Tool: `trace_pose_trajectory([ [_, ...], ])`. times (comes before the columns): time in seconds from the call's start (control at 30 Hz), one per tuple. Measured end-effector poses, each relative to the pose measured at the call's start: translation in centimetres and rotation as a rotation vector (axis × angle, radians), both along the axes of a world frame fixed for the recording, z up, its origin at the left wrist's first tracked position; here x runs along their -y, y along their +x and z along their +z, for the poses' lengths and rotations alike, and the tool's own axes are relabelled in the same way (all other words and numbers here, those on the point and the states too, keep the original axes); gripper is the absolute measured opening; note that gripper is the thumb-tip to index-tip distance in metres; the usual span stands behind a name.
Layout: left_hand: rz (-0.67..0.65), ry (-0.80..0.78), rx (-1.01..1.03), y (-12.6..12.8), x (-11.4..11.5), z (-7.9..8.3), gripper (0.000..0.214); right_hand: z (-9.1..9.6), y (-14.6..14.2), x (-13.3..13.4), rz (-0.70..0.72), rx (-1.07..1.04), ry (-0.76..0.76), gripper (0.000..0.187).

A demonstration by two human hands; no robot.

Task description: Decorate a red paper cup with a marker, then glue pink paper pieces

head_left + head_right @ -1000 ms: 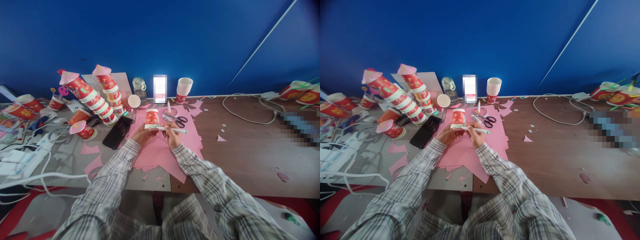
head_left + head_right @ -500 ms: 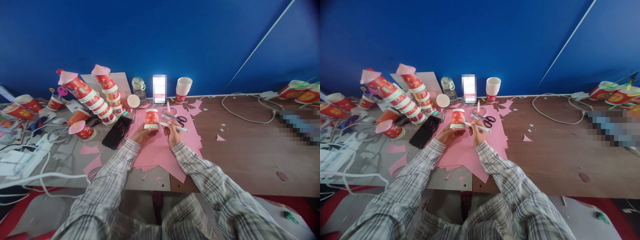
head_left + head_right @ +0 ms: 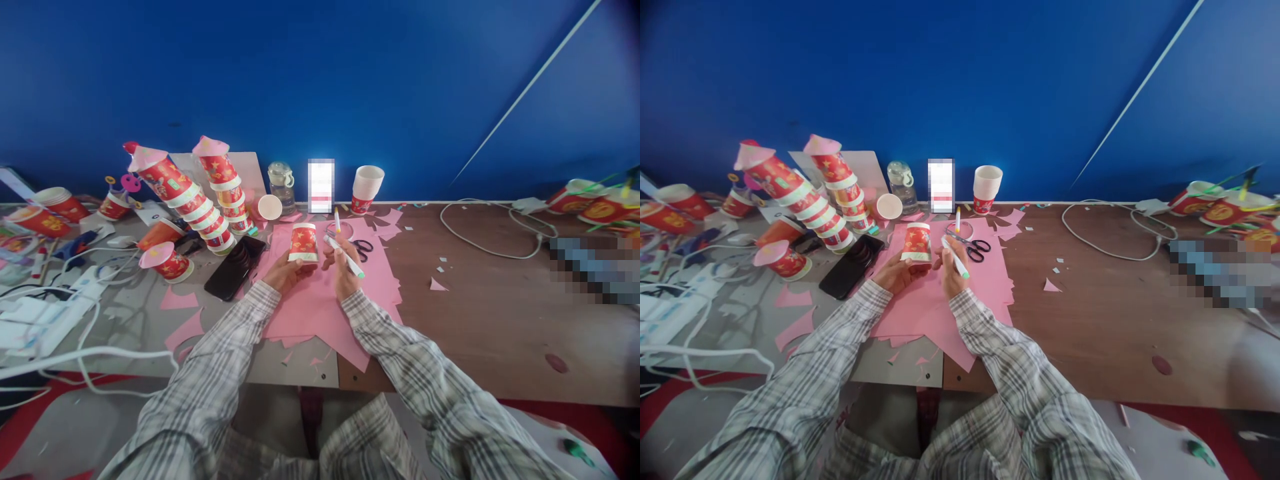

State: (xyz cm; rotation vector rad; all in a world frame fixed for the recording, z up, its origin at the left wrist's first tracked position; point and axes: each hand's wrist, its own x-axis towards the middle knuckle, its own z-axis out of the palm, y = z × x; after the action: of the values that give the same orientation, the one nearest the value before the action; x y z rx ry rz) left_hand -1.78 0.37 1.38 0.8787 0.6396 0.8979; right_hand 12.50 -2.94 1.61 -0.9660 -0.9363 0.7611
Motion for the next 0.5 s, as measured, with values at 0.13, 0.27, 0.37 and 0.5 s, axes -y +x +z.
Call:
trace_pose_trajectory([
  [0.13, 0.076, 0.015, 0.008, -0.3, -0.4, -0.2, 0.064, -0.4, 0.1, -0.4, 0.011, 0.037, -0.071, 0.036],
  [0.27, 0.214, 0.032, 0.028, -0.7, -0.8, -0.5, 0.057, -1.6, 0.6, -1.0, -0.016, 0.314, 0.002, 0.040],
  [0.37, 0.279, 0.033, 0.029, -0.9, -0.9, -0.6, 0.052, -2.5, 0.9, -1.2, 0.023, 0.568, 0.053, 0.053],
  [0.5, 0.295, 0.026, 0.028, -1.0, -1.2, -0.9, 0.057, -3.3, 1.0, -1.4, 0.018, 0.794, 0.006, 0.066],
])
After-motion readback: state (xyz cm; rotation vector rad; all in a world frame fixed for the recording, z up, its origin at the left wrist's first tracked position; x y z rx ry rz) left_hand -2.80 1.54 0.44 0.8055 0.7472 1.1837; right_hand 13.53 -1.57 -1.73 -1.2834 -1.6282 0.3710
